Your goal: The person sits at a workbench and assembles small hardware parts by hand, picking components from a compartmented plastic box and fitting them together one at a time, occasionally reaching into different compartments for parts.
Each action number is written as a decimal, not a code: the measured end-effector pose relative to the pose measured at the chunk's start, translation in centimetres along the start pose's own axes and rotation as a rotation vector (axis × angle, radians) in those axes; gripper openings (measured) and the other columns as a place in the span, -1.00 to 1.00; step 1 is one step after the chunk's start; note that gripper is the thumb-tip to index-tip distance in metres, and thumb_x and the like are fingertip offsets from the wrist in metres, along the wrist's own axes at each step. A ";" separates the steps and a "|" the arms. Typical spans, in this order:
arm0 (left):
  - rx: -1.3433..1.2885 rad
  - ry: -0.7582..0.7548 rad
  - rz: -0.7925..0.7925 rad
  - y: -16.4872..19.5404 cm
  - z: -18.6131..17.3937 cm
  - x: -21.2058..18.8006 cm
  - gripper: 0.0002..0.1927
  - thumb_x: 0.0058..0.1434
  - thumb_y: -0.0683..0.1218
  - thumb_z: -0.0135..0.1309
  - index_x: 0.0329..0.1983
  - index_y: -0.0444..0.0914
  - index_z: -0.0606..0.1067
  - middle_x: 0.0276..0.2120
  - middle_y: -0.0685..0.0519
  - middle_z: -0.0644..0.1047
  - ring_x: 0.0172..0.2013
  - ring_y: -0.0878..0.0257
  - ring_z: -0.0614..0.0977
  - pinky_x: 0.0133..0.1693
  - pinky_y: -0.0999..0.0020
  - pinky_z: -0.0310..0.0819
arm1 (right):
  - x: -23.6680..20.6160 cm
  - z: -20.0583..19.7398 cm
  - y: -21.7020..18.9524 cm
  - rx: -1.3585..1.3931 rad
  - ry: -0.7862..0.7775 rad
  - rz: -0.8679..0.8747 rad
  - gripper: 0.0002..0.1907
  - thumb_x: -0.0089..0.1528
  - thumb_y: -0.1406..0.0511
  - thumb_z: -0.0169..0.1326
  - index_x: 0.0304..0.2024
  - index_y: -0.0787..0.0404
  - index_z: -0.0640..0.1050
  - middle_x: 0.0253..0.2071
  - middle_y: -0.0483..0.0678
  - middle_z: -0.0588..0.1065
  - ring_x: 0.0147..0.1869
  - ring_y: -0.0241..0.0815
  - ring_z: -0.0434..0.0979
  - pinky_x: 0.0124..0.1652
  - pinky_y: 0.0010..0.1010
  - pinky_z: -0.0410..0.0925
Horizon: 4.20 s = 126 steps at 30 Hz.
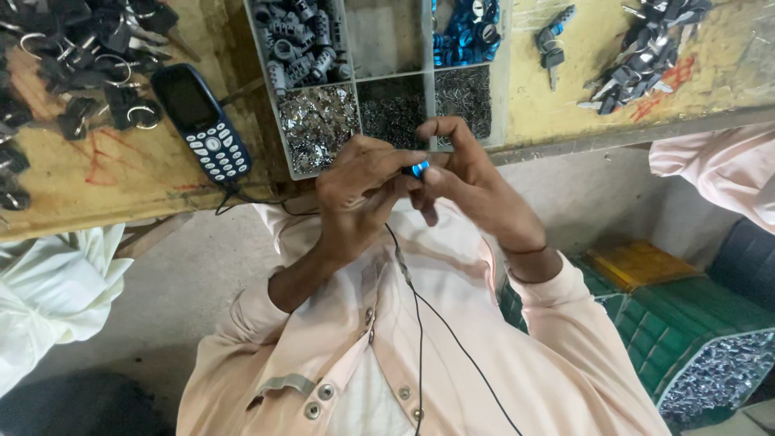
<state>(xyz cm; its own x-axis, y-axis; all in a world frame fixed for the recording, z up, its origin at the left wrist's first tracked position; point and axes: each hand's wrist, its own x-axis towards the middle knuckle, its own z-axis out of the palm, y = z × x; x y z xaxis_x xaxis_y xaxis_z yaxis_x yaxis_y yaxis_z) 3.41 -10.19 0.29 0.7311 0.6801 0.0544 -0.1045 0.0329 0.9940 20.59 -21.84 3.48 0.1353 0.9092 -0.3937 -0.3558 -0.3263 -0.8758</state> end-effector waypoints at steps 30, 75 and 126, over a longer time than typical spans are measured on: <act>0.130 0.062 0.202 1.0 -0.8 -0.6 -0.68 0.21 -0.37 0.28 0.02 -0.35 0.54 -0.15 -0.04 0.58 -0.18 0.20 0.69 -0.18 0.35 0.66 | -0.3 1.4 -0.5 -1.105 0.006 -0.712 0.03 0.17 0.31 0.44 0.49 0.05 0.06 0.00 0.12 0.41 -0.09 0.07 0.51 -0.14 -0.23 0.45; 0.624 0.256 0.111 1.0 -6.4 -0.4 -0.85 0.23 -0.28 0.29 -0.16 -0.29 0.58 -0.25 -0.03 0.60 -0.30 0.09 0.67 -0.28 0.26 0.54 | 5.8 0.6 0.6 -0.646 0.211 -0.184 -0.97 0.44 0.48 -0.01 -0.10 0.31 0.40 -0.30 -0.06 0.46 -0.35 -0.33 0.51 -0.34 -0.49 0.41; -0.167 0.155 0.036 -0.1 -0.9 0.4 -0.84 0.36 -0.32 0.20 -0.02 -0.31 0.62 -0.20 0.02 0.63 -0.26 0.35 0.68 -0.20 0.50 0.63 | 2.8 2.5 0.9 -0.002 0.041 -0.101 -0.75 0.53 0.22 -0.12 0.04 0.28 0.44 -0.12 -0.15 0.42 -0.19 -0.42 0.42 -0.20 -0.57 0.35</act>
<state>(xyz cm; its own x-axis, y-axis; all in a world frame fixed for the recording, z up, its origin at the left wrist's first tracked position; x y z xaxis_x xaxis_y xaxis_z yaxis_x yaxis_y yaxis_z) 3.10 -9.27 0.15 0.6139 0.7870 0.0616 -0.2487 0.1187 0.9613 18.33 -18.92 2.25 0.2078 0.9263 -0.3144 -0.3366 -0.2341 -0.9121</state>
